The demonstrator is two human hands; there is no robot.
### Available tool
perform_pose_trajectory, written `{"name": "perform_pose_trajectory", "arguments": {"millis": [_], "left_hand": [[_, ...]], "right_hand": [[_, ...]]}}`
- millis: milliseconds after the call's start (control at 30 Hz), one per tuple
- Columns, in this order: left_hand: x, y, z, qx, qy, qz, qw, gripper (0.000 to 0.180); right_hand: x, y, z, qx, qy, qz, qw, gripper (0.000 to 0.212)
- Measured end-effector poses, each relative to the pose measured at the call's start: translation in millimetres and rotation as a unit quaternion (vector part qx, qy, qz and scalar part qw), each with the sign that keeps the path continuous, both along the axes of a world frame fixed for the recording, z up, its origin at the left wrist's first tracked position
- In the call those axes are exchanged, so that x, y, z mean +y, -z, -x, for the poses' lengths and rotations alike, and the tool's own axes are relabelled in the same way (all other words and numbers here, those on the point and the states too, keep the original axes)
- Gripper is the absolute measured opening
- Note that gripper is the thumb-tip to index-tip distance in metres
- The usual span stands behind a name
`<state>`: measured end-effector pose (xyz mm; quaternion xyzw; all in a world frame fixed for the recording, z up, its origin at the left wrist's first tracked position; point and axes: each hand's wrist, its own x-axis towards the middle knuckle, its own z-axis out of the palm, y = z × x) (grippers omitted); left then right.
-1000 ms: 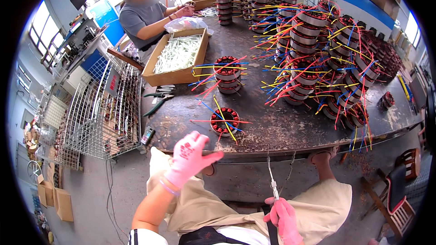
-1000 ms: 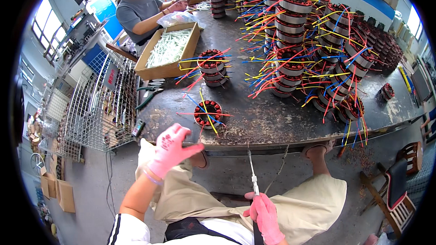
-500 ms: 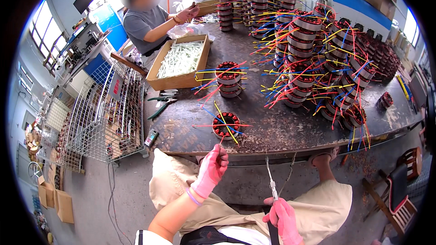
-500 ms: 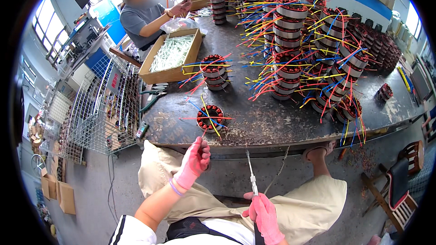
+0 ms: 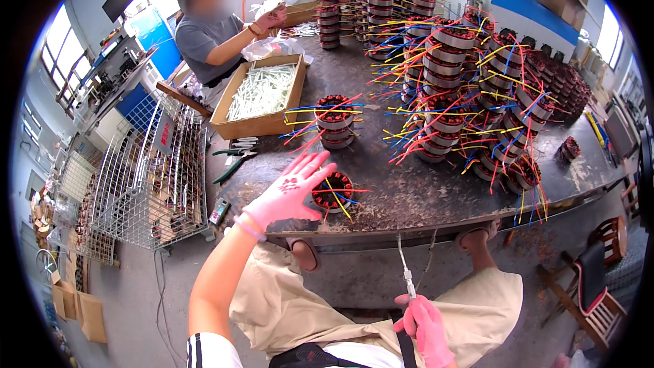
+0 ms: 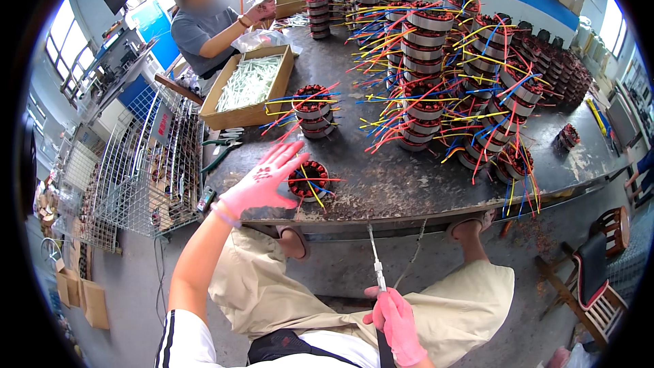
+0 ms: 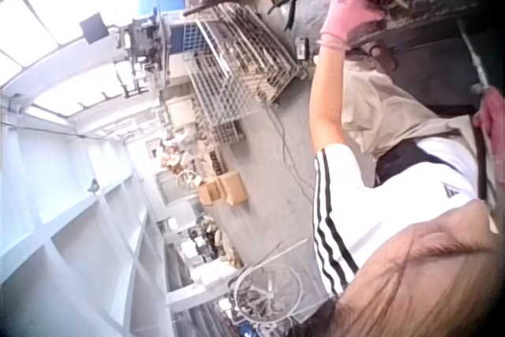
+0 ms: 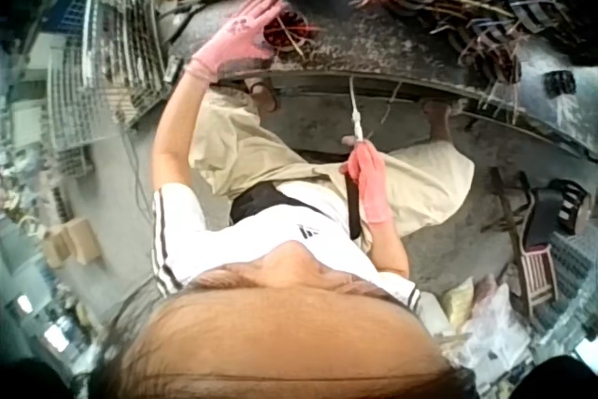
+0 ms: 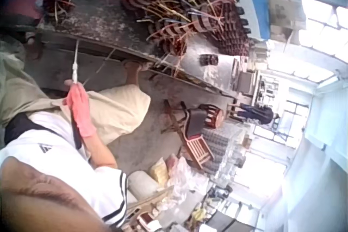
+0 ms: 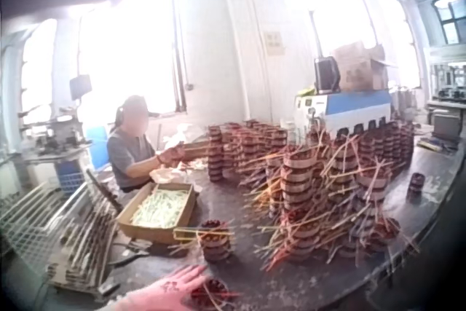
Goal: The person uses a lighter to melt and fuse the ends of multi-colored wires attached to copper coil components while holding the components by hand over a workbench.
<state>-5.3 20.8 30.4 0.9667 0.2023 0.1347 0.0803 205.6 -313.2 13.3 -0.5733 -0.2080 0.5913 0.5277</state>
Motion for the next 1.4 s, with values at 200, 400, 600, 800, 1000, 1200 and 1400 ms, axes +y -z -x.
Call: {"name": "perform_pose_trajectory", "arguments": {"millis": [200,400,600,800,1000,1200,1400], "left_hand": [[-17,9,-20,0.055,-0.070,0.000,0.996,0.100],[-49,21,-23,0.008,-0.126,-0.064,0.990,0.092],[-45,24,-26,0.054,-0.056,-0.019,0.997,0.089],[-39,31,-25,0.026,-0.052,0.004,0.998,0.091],[-37,26,-15,0.013,-0.063,0.026,0.998,0.096],[-36,27,-18,0.027,-0.085,0.066,0.994,0.099],[-39,32,-11,-0.009,-0.102,0.045,0.994,0.105]], "right_hand": [[-6,0,-3,0.035,0.019,0.008,0.999,0.041],[1,2,-5,0.016,0.006,0.004,1.000,0.049],[6,-1,-2,0.047,0.001,0.024,0.999,0.042],[8,1,0,0.055,-0.001,0.035,0.998,0.042],[9,3,0,0.034,-0.022,0.040,0.998,0.044],[10,1,4,0.032,-0.015,0.050,0.998,0.043],[5,12,4,0.021,-0.036,0.044,0.998,0.043]]}}
